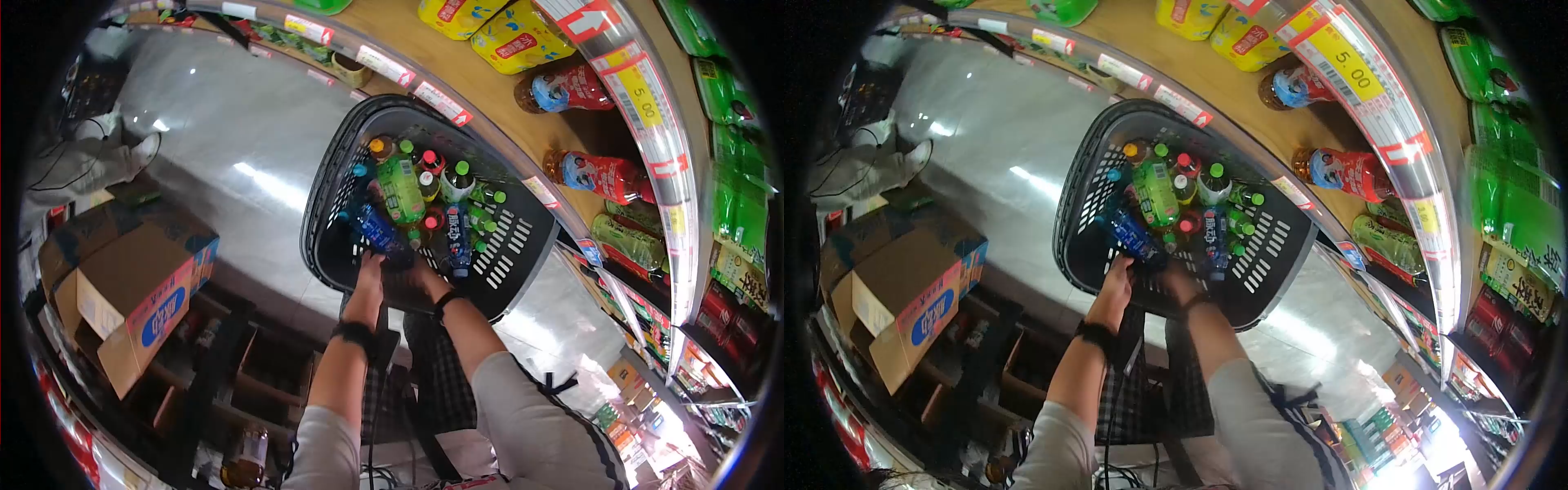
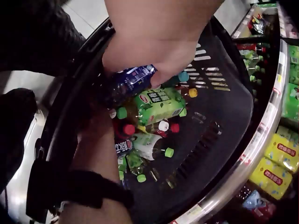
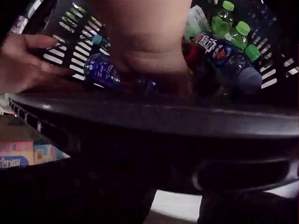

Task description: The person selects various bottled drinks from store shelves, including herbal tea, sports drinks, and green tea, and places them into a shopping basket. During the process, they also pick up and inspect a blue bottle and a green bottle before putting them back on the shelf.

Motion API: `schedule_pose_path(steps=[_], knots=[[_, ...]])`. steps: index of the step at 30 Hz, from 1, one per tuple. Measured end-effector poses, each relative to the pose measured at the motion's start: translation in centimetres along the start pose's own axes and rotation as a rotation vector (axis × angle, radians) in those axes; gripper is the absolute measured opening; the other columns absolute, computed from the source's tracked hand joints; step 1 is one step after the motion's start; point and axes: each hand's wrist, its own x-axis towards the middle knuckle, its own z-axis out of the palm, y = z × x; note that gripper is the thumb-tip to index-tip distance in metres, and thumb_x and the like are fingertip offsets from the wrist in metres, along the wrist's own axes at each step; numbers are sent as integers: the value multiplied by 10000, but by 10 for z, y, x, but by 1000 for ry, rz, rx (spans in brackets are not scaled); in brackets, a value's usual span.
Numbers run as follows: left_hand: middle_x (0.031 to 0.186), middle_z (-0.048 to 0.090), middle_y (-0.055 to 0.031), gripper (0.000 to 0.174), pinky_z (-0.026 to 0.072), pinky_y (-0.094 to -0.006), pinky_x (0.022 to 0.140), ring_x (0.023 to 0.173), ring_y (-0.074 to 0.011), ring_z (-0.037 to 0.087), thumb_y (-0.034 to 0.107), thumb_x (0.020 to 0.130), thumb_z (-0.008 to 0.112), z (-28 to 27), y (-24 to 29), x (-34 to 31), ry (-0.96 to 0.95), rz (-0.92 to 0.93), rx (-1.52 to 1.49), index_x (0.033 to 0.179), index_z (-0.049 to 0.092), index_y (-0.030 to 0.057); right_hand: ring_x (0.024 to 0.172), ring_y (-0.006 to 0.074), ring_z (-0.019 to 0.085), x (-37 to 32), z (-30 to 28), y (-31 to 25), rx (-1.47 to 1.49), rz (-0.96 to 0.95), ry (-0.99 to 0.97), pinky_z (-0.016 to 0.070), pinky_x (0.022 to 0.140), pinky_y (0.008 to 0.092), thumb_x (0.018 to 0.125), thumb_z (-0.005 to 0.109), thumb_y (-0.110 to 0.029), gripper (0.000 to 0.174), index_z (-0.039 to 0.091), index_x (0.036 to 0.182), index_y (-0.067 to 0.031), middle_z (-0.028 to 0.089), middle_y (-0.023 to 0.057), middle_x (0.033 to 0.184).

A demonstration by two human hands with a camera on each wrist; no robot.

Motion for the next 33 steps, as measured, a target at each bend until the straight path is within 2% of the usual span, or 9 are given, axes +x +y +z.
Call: schedule_pose_path(steps=[3, 6, 11, 14, 17, 18, 24, 27, 33], knots=[[933, 546, -20, 269, 411, -333, 728, 842, -190, 522, 161, 763, 514, -12, 3, -1, -66, -6, -3, 1032, 504, 146, 886, 260, 577, 61, 20, 63, -206, -144, 114, 445, 768, 333, 694, 632, -298, 417, 560, 1029, -60, 606, 152, 948], [981, 546, -38, 310, 408, -354, 748, 918, -212, 512, 178, 773, 540, -13, 5, 17, -36, -93, -20, 1078, 493, 145, 902, 264, 572, 41, 8, 43, -392, -149, 135, 445, 779, 330, 660, 653, -292, 479, 539, 1054, -43, 598, 157, 964], [1079, 526, -77, 453, 425, -376, 793, 995, -228, 512, 225, 771, 594, 2, 3, 24, -1, 6, 268, 1170, 426, 91, 885, 299, 572, -41, 2, -41, -160, -4, 94, 445, 761, 359, 618, 670, -325, 470, 565, 956, -16, 593, 190, 925], [1076, 510, -135, 507, 461, -360, 760, 932, -233, 547, 202, 751, 619, 6, 7, 15, 27, 3, 245, 1171, 401, 20, 833, 315, 580, -61, 12, -61, -168, -139, 321, 453, 715, 364, 606, 672, -331, 428, 553, 852, -3, 596, 193, 859], [947, 576, -87, 382, 500, -328, 693, 843, -221, 589, 202, 775, 606, 0, 14, 12, -204, -135, -17, 1097, 451, 66, 712, 325, 583, -106, 5, -95, -151, -214, 421, 448, 616, 372, 571, 693, -323, 414, 519, 768, -3, 575, 189, 758], [1090, 482, -141, 608, 459, -529, 695, 943, -306, 536, 199, 756, 610, 10, 22, -9, -96, -76, 63, 1240, 248, 136, 711, 315, 578, -116, 6, -90, -165, -305, 487, 438, 616, 377, 569, 695, -316, 402, 519, 753, -5, 558, 185, 738], [1198, 378, -163, 805, 377, -645, 737, 963, -381, 503, 254, 767, 596, 14, 44, -108, -193, -167, 223, 1305, 1, 327, 704, 324, 568, -267, -23, -118, -226, -482, 446, 438, 618, 379, 595, 691, -331, 401, 506, 757, -14, 548, 168, 720], [1116, 478, -144, 516, 423, -572, 765, 961, -330, 521, 343, 795, 543, 17, 38, -141, -380, -240, 128, 1233, 320, 188, 713, 323, 569, -345, -38, -122, -286, -554, 455, 438, 623, 378, 603, 692, -334, 409, 502, 779, -18, 557, 162, 737], [992, 574, -113, 428, 497, -442, 696, 846, -276, 586, 445, 822, 457, 56, 26, -280, -603, -346, 236, 1080, 485, 105, 708, 289, 574, -505, -66, -115, -346, -655, 517, 444, 634, 354, 641, 690, -322, 407, 487, 852, -39, 564, 148, 763]])
